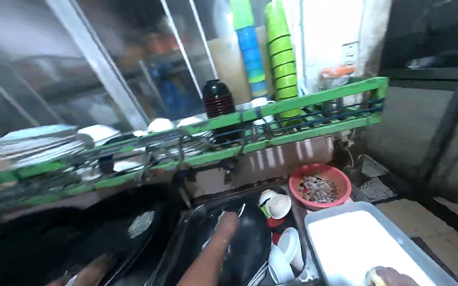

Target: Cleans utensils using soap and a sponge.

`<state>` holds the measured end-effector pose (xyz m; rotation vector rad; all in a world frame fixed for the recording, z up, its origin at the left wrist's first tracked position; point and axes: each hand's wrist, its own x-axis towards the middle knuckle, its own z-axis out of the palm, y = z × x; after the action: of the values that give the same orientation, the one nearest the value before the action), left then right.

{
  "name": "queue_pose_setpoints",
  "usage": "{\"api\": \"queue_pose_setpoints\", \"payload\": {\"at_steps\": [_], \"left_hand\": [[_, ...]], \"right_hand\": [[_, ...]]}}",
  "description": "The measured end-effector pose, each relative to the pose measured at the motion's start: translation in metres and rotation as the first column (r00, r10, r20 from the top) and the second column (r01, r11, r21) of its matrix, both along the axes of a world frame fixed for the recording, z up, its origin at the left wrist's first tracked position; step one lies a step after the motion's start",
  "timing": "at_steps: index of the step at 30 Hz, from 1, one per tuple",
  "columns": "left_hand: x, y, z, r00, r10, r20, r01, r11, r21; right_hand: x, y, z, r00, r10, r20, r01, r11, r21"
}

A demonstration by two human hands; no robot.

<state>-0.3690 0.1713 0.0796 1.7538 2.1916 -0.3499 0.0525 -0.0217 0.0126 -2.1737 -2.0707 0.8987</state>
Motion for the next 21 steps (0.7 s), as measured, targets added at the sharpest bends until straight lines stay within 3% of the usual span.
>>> {"api": "queue_pose_setpoints", "payload": {"at_steps": [3,6,7,9,11,12,13,16,17,19,21], "left_hand": [[0.058,-0.015,0.019,0.982,-0.189,0.031,0.186,0.979,0.081],[0.140,-0.044,0.028,0.914,-0.400,0.067,0.388,0.911,0.136],[0.165,-0.056,0.029,0.890,-0.451,0.062,0.441,0.888,0.135],[0.209,-0.079,0.028,0.858,-0.510,0.067,0.497,0.855,0.145],[0.241,-0.100,0.027,0.839,-0.536,0.093,0.520,0.841,0.153],[0.252,-0.110,0.026,0.831,-0.544,0.119,0.523,0.836,0.168],[0.262,-0.119,0.025,0.820,-0.550,0.160,0.522,0.832,0.189],[0.276,-0.141,0.025,0.745,-0.509,0.431,0.462,0.860,0.217],[0.274,-0.145,0.023,0.694,-0.430,0.578,0.415,0.894,0.166],[0.268,-0.151,0.010,0.510,-0.118,0.852,0.299,0.953,-0.047],[0.267,-0.162,0.006,0.358,0.118,0.926,0.199,0.960,-0.199]], "right_hand": [[0.002,0.000,0.000,0.999,-0.028,-0.033,0.029,0.999,0.022],[0.010,0.002,0.002,0.919,-0.256,-0.299,0.273,0.962,0.017],[0.013,0.003,0.005,0.823,-0.353,-0.445,0.397,0.918,0.005],[0.011,-0.001,0.028,0.472,-0.463,-0.751,0.624,0.777,-0.087],[-0.004,-0.005,0.058,0.130,-0.402,-0.906,0.686,0.696,-0.210],[-0.012,-0.006,0.071,0.064,-0.361,-0.930,0.676,0.701,-0.225],[-0.016,-0.005,0.080,0.089,-0.336,-0.938,0.669,0.718,-0.194],[-0.008,0.009,0.084,0.344,-0.382,-0.858,0.685,0.727,-0.050],[0.000,0.013,0.081,0.383,-0.405,-0.831,0.686,0.727,-0.038],[0.009,0.014,0.073,0.405,-0.434,-0.805,0.672,0.739,-0.060],[0.010,0.009,0.070,0.497,-0.402,-0.769,0.546,0.834,-0.082]]}}
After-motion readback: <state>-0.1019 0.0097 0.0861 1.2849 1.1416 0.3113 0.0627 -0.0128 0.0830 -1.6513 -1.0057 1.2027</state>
